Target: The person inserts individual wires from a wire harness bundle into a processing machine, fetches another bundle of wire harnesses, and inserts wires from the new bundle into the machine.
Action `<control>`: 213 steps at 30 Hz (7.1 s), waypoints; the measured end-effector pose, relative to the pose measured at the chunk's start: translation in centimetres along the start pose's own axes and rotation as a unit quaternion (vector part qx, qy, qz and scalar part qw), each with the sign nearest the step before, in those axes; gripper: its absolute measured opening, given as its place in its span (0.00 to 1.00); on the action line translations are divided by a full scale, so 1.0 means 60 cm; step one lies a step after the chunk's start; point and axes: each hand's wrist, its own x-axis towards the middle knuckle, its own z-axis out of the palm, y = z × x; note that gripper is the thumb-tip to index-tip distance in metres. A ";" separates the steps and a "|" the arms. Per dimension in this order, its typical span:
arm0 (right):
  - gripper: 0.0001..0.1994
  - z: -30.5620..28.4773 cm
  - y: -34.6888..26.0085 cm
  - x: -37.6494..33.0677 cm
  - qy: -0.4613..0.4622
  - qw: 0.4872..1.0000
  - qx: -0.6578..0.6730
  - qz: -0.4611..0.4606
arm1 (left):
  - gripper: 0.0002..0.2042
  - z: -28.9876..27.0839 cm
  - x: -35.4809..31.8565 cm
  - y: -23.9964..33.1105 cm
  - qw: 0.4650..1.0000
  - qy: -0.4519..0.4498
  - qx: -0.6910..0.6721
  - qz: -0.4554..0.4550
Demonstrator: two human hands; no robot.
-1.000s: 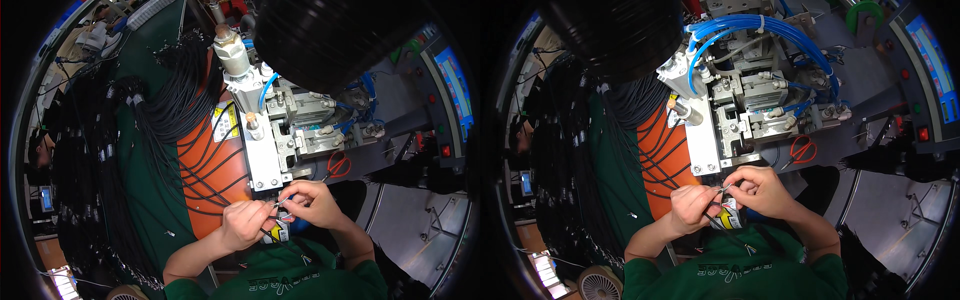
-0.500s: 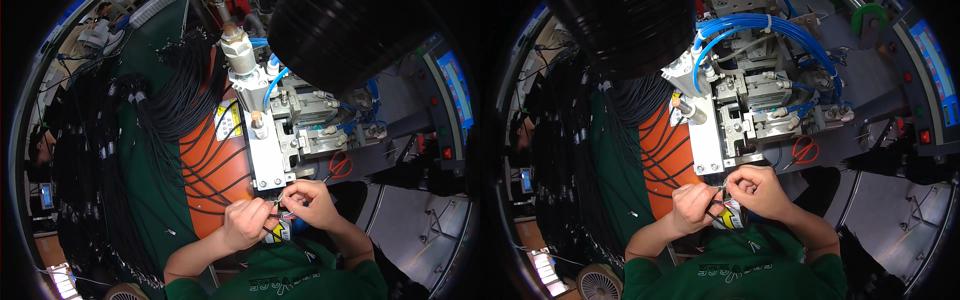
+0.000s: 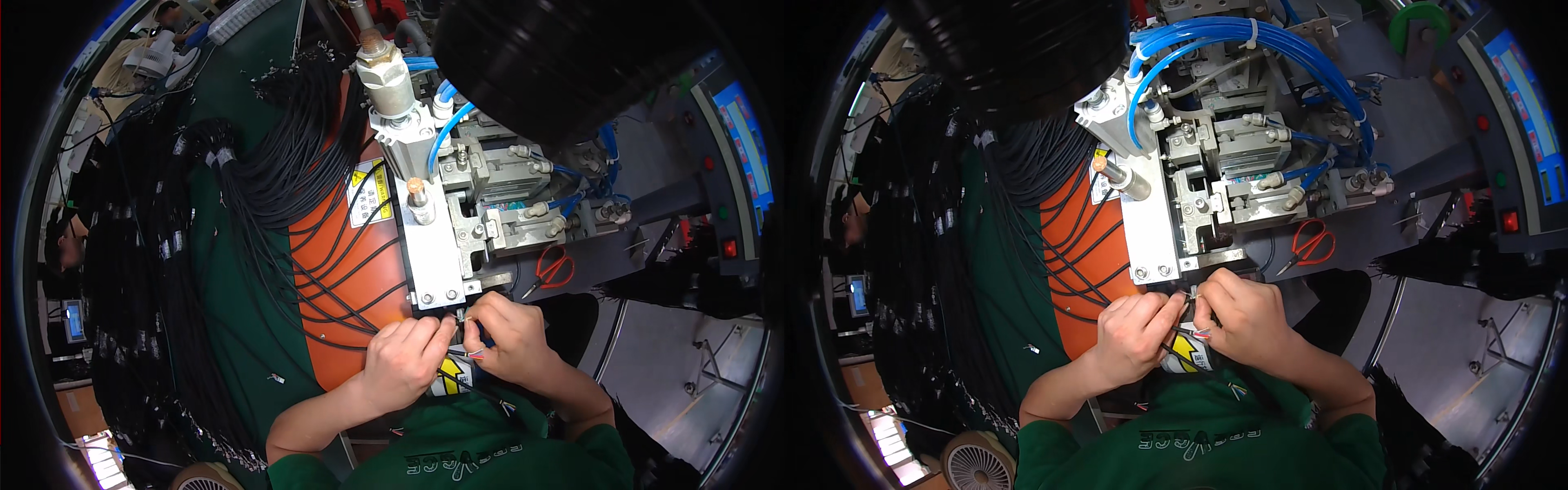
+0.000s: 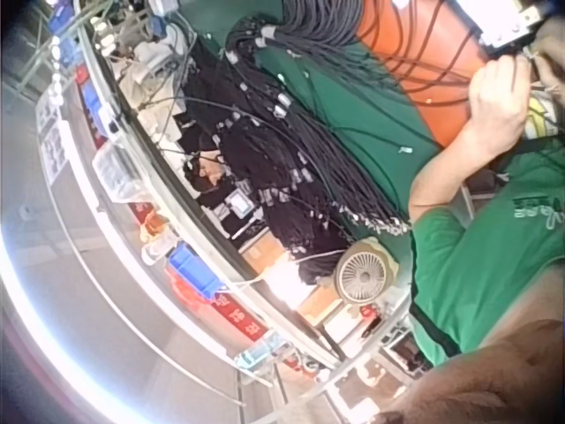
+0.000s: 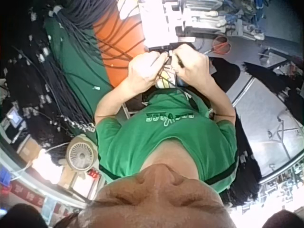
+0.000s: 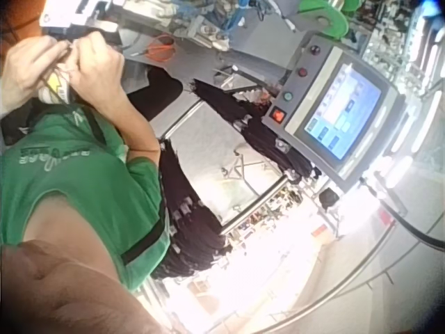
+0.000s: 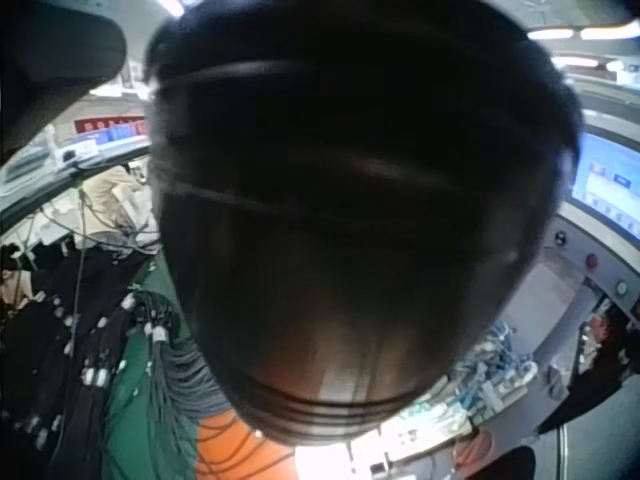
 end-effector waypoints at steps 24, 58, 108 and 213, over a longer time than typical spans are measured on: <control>0.04 0.007 0.005 -0.009 0.023 0.999 -0.004 0.023 | 0.22 -0.017 0.016 0.001 0.995 -0.075 0.037 0.054; 0.05 0.037 0.013 -0.014 0.089 0.985 0.117 0.089 | 0.20 -0.022 0.024 0.007 0.991 -0.096 0.070 0.066; 0.18 0.166 -0.115 -0.148 -0.293 0.835 0.460 0.070 | 0.11 -0.041 -0.044 -0.031 0.995 0.054 -0.075 0.026; 0.04 -0.003 0.002 0.004 -0.037 0.999 -0.008 0.027 | 0.23 -0.008 -0.001 -0.007 0.999 -0.009 -0.039 -0.015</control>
